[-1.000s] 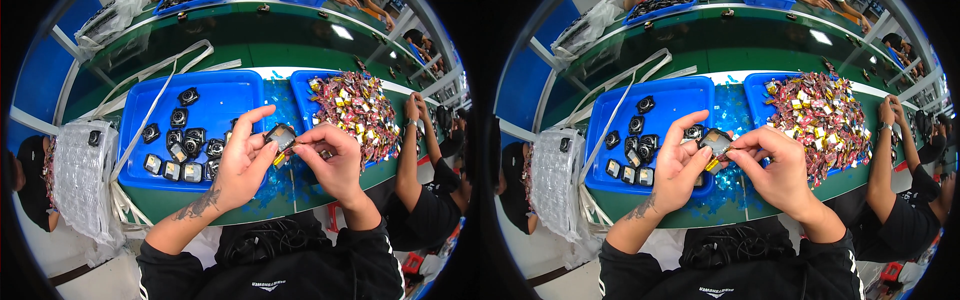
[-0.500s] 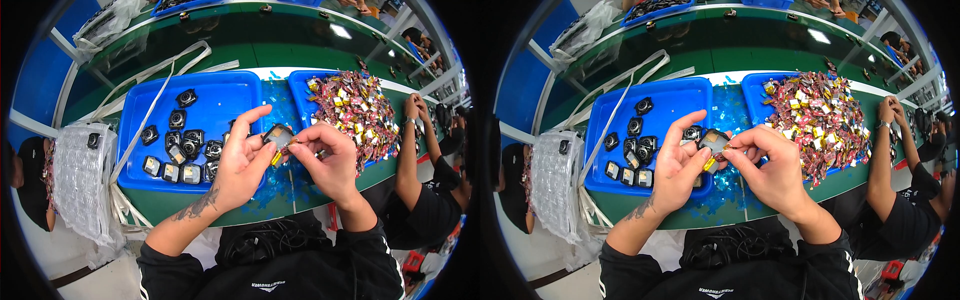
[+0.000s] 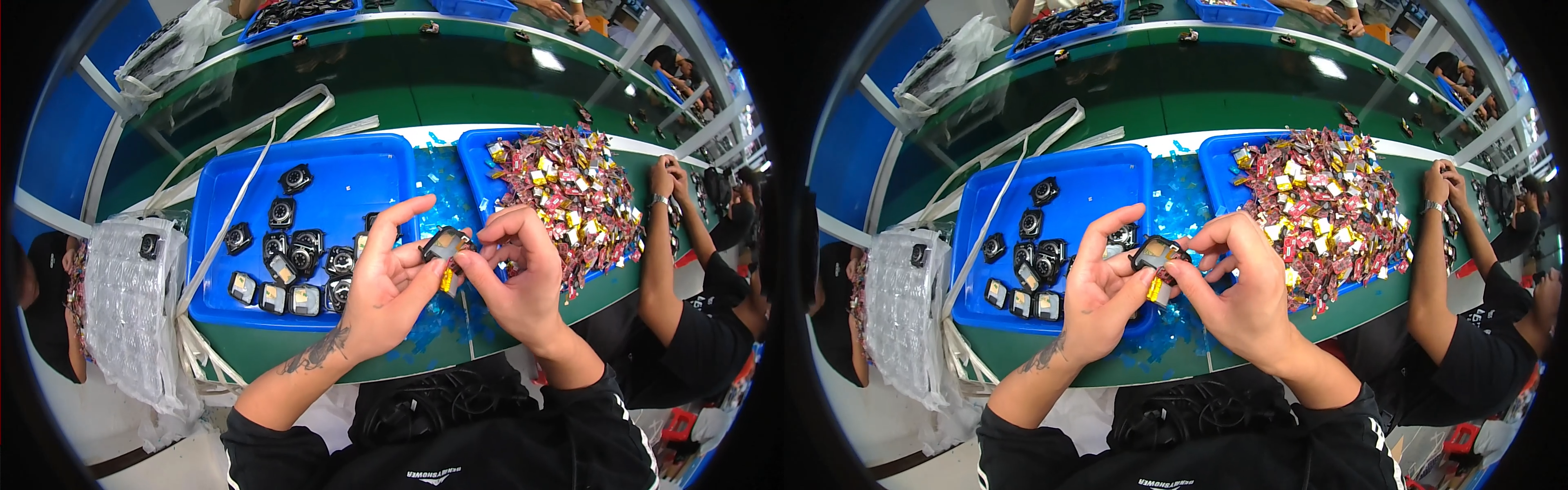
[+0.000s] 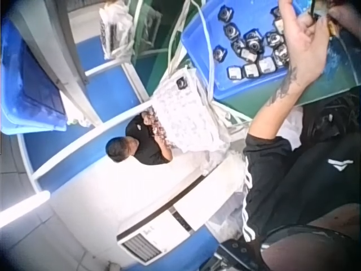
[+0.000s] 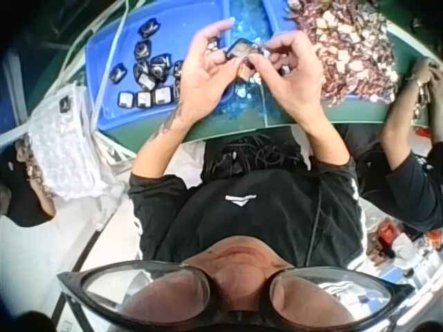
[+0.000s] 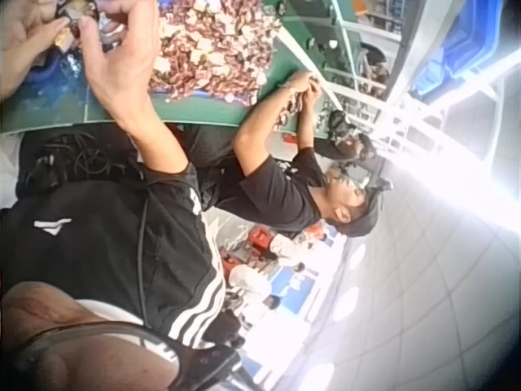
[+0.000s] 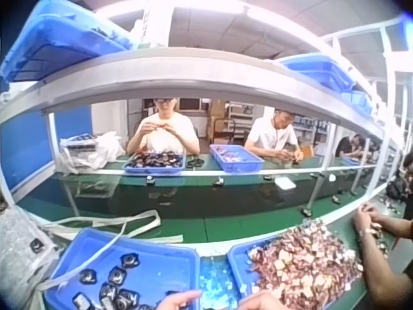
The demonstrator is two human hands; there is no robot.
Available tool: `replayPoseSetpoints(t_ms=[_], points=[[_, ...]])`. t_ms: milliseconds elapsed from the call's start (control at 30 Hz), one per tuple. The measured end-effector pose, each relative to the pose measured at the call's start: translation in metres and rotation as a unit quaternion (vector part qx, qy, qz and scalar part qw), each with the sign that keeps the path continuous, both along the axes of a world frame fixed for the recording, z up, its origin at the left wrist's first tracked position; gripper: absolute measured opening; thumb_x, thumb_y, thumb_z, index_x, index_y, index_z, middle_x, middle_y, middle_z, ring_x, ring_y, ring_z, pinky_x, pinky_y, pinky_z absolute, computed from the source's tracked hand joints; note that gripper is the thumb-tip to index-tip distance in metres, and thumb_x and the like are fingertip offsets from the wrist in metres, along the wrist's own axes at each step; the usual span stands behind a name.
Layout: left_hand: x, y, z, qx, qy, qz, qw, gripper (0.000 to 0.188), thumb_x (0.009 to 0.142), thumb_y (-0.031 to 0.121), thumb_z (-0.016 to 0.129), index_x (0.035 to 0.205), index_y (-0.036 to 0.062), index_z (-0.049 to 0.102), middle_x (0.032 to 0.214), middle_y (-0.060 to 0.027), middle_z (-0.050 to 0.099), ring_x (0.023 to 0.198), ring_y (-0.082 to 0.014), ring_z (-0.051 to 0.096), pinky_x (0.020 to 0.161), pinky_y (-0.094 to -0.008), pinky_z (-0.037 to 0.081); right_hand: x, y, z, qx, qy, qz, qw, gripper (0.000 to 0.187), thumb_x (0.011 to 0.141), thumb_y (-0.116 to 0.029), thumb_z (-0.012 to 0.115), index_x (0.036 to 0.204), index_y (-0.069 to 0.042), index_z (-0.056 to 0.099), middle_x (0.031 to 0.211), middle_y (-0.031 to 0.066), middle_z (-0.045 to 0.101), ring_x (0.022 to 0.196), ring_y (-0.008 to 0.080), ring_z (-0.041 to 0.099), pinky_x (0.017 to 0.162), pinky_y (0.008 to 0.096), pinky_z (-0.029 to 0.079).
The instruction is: Assembling electronic units by connecting ribbon cables to screen modules and placing them into housings.
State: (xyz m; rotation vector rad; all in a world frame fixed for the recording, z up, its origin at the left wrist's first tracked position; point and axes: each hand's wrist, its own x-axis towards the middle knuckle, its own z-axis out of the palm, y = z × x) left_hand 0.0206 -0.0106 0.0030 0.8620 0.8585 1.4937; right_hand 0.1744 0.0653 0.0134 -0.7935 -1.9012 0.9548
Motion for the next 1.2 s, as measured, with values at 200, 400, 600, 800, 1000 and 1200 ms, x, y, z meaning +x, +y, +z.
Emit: replayPoseSetpoints(t_ms=[200,400,600,800,1000,1200], points=[[0.001,0.001,-0.001,0.01,-0.004,0.009,1.0,0.064,0.088,-0.008,0.058,0.141,0.0068,0.027,0.118,-0.0173,0.061,0.109,-0.016,0.061,0.089,-0.0262,0.05,0.002,0.0,0.005,-0.178,0.058,0.075,0.979,0.028,0.079,0.004,0.072,0.103,0.002,0.057,0.095,0.0066,0.059,0.082,0.01,0.06,0.063,0.0217,0.055],[0.002,0.001,-0.002,0.009,0.011,0.032,0.999,0.055,0.088,-0.008,0.058,0.135,0.0042,0.031,0.115,-0.0166,0.062,0.107,-0.0161,0.062,0.088,-0.0256,0.051,-0.003,0.006,0.01,-0.168,0.013,0.096,0.981,0.029,0.081,0.006,0.068,0.107,0.003,0.058,0.094,0.0049,0.056,0.085,0.0091,0.058,0.066,0.021,0.056],[0.001,0.001,-0.006,0.018,-0.01,0.032,0.999,0.042,0.09,-0.008,0.054,0.127,0.0009,0.036,0.114,-0.0176,0.062,0.106,-0.0183,0.062,0.09,-0.0293,0.052,-0.007,0.004,0.003,-0.107,0.022,0.085,0.99,0.024,0.082,0.006,0.068,0.104,0.005,0.059,0.092,0.0053,0.058,0.083,0.0087,0.059,0.063,0.0197,0.054],[0.002,0.0,-0.008,0.032,-0.024,0.037,0.999,0.033,0.092,-0.005,0.051,0.123,-0.0016,0.038,0.114,-0.0187,0.062,0.107,-0.0224,0.063,0.092,-0.0351,0.054,-0.009,0.0,0.007,-0.123,0.032,0.078,0.989,0.021,0.082,0.004,0.069,0.101,0.005,0.06,0.088,0.0054,0.062,0.077,0.009,0.062,0.061,0.0194,0.052],[-0.002,0.003,-0.011,0.01,-0.024,0.061,0.998,0.036,0.093,-0.005,0.049,0.126,-0.0006,0.036,0.116,-0.0181,0.06,0.108,-0.0223,0.062,0.091,-0.0346,0.055,-0.016,0.013,0.002,-0.123,-0.035,0.085,0.988,0.018,0.082,0.0,0.07,0.097,0.002,0.061,0.088,0.0056,0.064,0.079,0.0084,0.061,0.062,0.0205,0.05],[-0.016,0.015,-0.006,0.035,0.029,0.19,0.981,0.052,0.094,0.001,0.05,0.14,0.0047,0.027,0.134,-0.0215,0.046,0.107,-0.0267,0.062,0.086,-0.0358,0.054,-0.062,0.137,0.035,-0.11,-0.147,0.147,0.972,0.013,0.083,-0.01,0.07,0.09,-0.001,0.064,0.074,0.0015,0.065,0.066,0.0069,0.058,0.06,0.0228,0.047]])
